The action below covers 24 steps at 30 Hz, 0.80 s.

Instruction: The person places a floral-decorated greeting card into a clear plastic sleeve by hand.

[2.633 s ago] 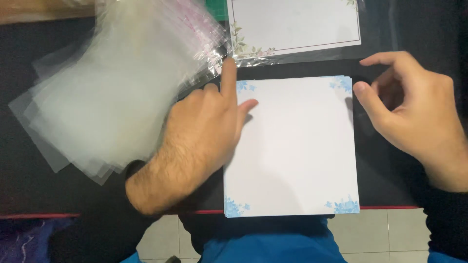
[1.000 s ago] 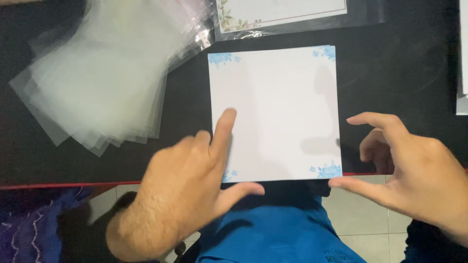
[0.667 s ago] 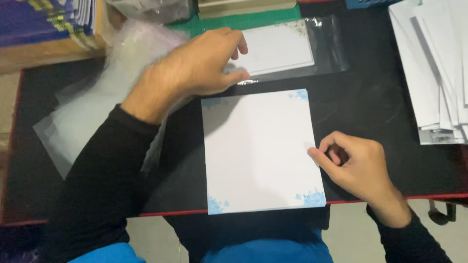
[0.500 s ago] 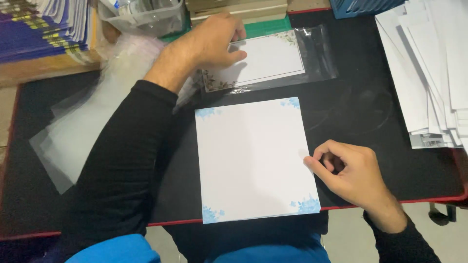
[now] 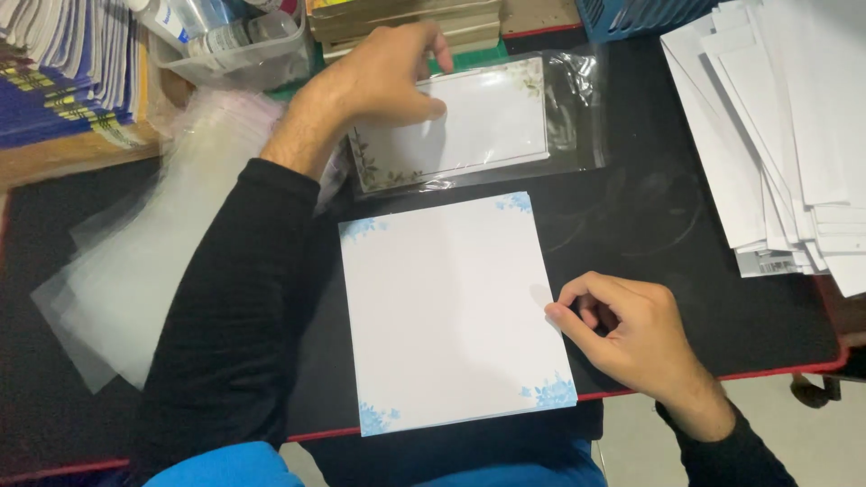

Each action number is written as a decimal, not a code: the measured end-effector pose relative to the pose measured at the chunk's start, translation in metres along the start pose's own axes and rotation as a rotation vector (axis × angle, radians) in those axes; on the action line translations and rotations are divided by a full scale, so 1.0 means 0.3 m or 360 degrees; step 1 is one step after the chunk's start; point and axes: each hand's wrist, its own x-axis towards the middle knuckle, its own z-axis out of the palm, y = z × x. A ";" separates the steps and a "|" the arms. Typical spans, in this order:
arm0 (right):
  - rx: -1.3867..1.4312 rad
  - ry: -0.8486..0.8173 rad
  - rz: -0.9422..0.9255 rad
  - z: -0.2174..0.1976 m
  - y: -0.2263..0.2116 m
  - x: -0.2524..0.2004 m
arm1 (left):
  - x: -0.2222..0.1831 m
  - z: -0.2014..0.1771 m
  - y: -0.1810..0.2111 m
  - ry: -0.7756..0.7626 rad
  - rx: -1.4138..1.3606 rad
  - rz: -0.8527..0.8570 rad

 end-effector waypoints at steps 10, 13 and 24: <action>0.0663 0.0251 0.0489 -0.031 0.069 -0.030 | -0.322 -0.202 0.153 0.0195 -0.0116 0.0222; 0.0945 0.0220 0.0428 -0.084 0.018 0.006 | -0.450 -0.208 0.159 -0.0036 -0.0564 0.0227; 0.0838 -0.0193 0.0513 -0.083 -0.184 0.108 | -0.713 0.032 0.027 -0.0274 -0.1046 0.0045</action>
